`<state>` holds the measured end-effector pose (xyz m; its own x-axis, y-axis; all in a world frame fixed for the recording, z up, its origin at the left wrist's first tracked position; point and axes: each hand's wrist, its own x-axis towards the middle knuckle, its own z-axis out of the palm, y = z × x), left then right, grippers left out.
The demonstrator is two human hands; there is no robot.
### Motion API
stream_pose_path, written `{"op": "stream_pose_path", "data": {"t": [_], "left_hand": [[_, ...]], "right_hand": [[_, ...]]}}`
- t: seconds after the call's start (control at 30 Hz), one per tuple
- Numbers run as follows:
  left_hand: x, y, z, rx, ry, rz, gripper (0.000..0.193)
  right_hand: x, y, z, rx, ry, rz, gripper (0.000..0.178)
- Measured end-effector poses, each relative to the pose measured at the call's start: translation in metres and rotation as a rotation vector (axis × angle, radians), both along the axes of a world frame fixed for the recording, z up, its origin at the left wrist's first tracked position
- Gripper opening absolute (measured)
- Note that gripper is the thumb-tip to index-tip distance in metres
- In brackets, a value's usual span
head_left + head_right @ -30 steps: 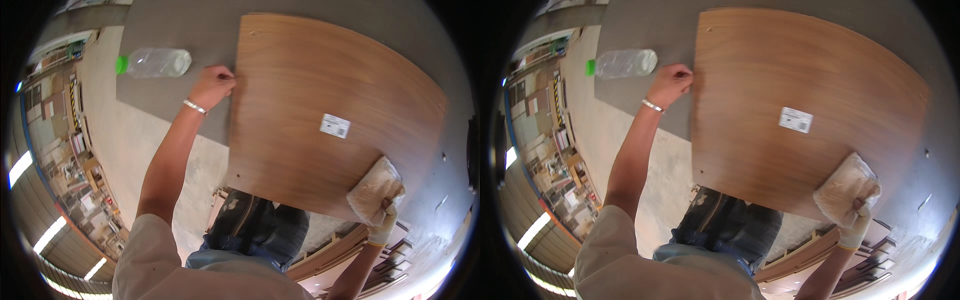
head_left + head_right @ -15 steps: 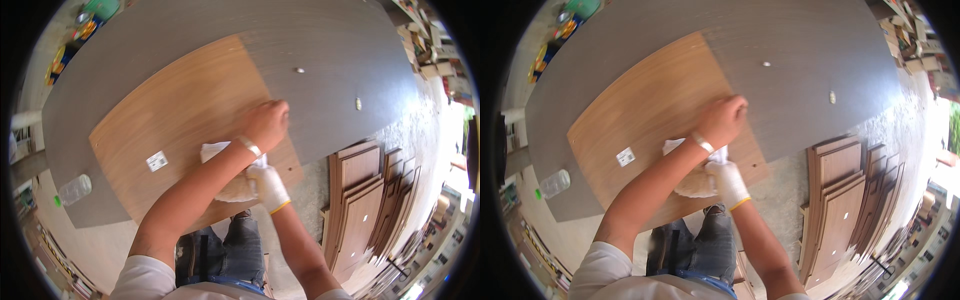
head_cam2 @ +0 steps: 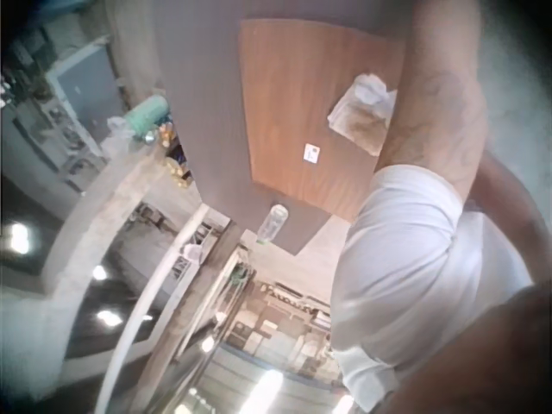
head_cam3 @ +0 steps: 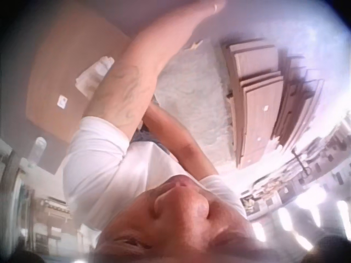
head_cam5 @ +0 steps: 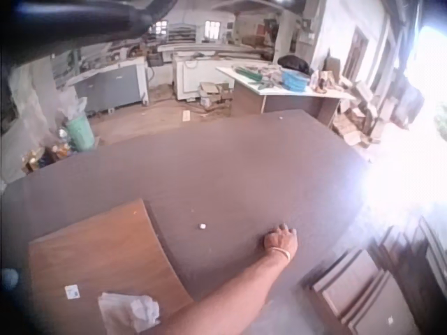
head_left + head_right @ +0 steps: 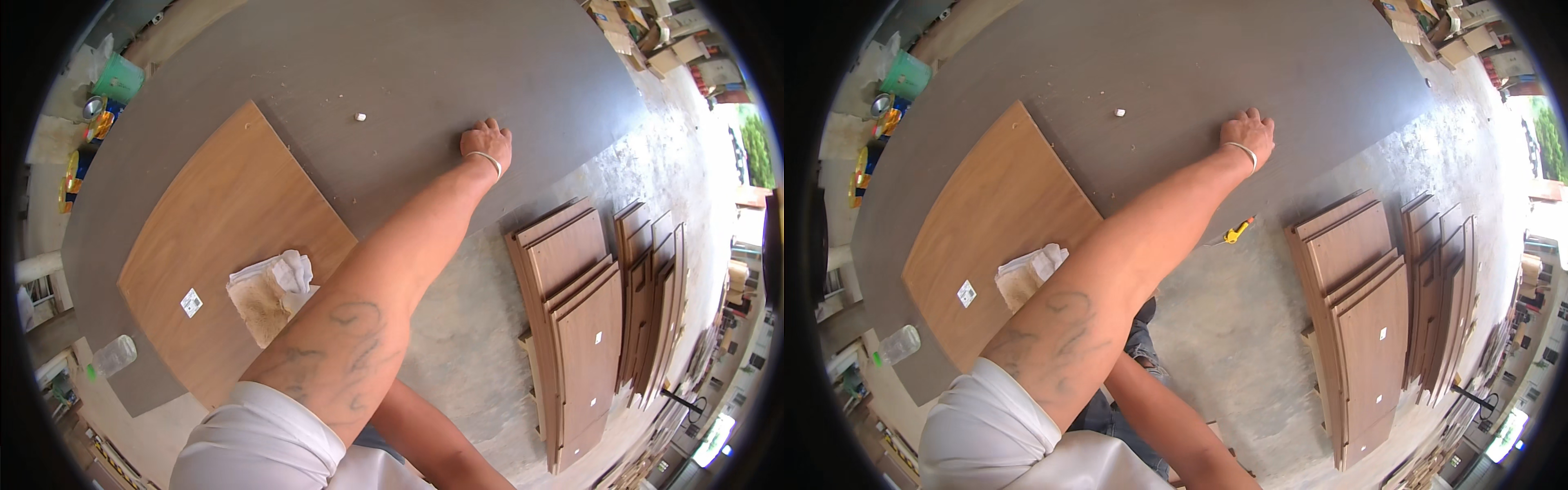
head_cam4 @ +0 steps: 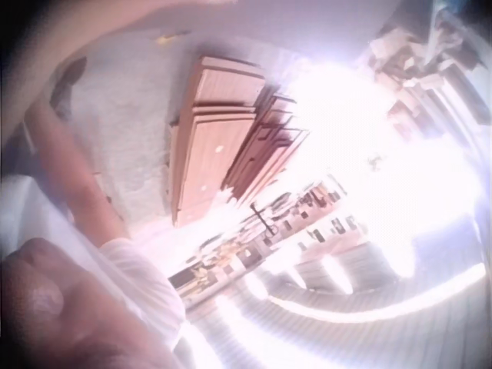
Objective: The person wipes the surface of wooden panels with a white cloth, occasionally using a small metal tool to scrape edges. They handle multiple panels one at a time, flipping them over and moving them aside after cleaning.
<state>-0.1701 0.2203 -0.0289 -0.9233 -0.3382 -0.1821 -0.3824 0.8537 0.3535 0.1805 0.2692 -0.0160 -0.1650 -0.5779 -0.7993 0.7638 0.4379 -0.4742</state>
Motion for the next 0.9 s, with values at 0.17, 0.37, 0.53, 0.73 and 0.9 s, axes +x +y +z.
{"op": "stream_pose_path", "data": {"t": [0.17, 0.37, 0.53, 0.73, 0.9], "left_hand": [[0.018, -0.001, 0.0, -0.052, -0.041, 0.049, 0.032], [0.135, -0.028, 0.005, 0.434, 0.0, 0.003, 0.03], [0.357, -0.117, 0.074, 0.608, 0.46, 0.242, 0.02], [0.722, -0.291, 0.082, 0.159, 0.269, 1.085, 0.039], [0.837, -0.364, 0.045, 0.081, 0.029, 1.09, 0.046]], "right_hand": [[-0.007, 0.0, -0.003, 0.029, 0.023, -0.013, 0.014], [0.016, -0.01, -0.007, 0.102, 0.047, 0.047, 0.016], [-0.001, -0.014, -0.015, 0.185, 0.146, -0.006, 0.017], [-0.016, -0.024, -0.022, 0.126, 0.098, -0.128, 0.02], [-0.029, -0.026, -0.011, 0.039, -0.001, -0.122, 0.036]]}}
